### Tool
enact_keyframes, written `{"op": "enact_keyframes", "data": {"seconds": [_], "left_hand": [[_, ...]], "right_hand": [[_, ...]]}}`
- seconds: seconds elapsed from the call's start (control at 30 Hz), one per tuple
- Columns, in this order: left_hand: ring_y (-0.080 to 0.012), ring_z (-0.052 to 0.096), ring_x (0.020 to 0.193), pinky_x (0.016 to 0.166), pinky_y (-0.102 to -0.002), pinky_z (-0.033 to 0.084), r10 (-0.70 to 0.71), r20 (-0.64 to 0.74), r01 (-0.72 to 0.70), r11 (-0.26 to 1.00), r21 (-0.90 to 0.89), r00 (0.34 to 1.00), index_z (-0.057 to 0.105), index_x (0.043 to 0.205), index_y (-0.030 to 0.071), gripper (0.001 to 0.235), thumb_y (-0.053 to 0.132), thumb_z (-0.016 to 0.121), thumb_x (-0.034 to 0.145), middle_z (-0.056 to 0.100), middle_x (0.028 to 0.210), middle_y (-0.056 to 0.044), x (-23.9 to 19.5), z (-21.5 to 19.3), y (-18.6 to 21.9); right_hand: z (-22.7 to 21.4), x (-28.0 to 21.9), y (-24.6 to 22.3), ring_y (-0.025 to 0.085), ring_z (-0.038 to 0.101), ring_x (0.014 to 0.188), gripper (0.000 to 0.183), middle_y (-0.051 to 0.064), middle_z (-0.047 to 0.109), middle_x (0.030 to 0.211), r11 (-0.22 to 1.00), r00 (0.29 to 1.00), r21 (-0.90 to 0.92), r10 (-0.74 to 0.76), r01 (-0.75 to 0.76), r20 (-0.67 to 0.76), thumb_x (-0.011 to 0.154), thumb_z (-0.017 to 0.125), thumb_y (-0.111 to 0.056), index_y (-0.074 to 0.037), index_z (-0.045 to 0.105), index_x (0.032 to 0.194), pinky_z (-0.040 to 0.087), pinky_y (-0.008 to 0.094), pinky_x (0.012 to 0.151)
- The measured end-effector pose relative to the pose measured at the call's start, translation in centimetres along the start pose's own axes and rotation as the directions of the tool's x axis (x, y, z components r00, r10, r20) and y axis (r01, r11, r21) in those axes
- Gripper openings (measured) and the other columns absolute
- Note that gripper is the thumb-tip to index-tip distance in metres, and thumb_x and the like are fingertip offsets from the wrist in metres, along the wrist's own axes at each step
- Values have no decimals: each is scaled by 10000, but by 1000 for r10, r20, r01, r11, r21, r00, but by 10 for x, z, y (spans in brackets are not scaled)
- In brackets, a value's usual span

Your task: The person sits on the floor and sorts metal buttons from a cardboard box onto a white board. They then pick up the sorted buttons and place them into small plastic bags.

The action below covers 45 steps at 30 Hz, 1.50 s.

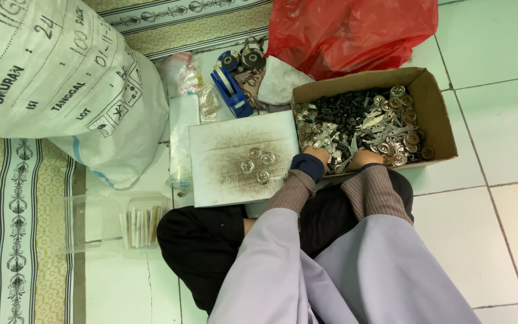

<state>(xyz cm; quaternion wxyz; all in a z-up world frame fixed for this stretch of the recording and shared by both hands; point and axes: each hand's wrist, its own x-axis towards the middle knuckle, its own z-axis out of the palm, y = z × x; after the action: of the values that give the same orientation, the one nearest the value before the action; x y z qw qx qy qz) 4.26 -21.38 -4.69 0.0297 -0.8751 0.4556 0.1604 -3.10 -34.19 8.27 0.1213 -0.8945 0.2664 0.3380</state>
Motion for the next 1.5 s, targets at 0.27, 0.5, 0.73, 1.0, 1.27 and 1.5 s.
{"op": "enact_keyframes", "data": {"seconds": [0.27,0.5,0.73,1.0,1.27,1.5], "left_hand": [[-261,713,774,838,-518,531,5,131,-16,996,85,991,709,765,197,165,164,669,921,752,803,-46,26,25,-1],[-258,717,774,840,-516,530,-23,-16,24,998,52,1000,731,873,175,47,212,720,900,771,826,-59,1,-8,0],[-274,704,819,897,-521,526,110,-84,-105,993,54,990,774,982,151,163,249,711,867,757,921,-99,13,14,0],[-264,700,669,873,-566,557,55,-127,-52,998,23,990,724,786,166,147,52,699,875,727,697,-53,20,32,4],[-283,733,923,879,-497,567,-76,-212,45,988,-148,974,609,1240,129,293,212,634,960,711,1060,-133,12,-5,-6],[-326,696,1098,974,-517,534,-40,-146,13,983,-181,988,559,1324,110,412,307,627,970,642,1198,-155,12,-7,-7]], "right_hand": [[63,89,29,386,754,891,329,223,779,906,999,998,-36,-25,22,-65,828,710,-234,9,810,1025,607,520,755],[53,78,21,341,764,829,212,225,767,869,989,986,-127,-99,82,-136,897,632,-99,42,785,938,629,476,699],[56,70,20,347,761,805,201,249,749,853,986,971,-75,-159,148,-179,919,590,-42,69,757,915,637,472,684],[72,98,26,360,755,799,255,230,756,830,989,984,-45,-146,142,-107,906,654,-182,43,773,892,623,517,691],[-18,8,17,436,732,985,412,272,764,1020,985,981,165,-17,50,-195,914,708,-333,23,782,1108,581,564,812],[-10,45,104,527,525,1328,836,400,492,1454,936,983,343,133,-81,-130,847,769,-412,45,513,1498,451,613,1077]]}}
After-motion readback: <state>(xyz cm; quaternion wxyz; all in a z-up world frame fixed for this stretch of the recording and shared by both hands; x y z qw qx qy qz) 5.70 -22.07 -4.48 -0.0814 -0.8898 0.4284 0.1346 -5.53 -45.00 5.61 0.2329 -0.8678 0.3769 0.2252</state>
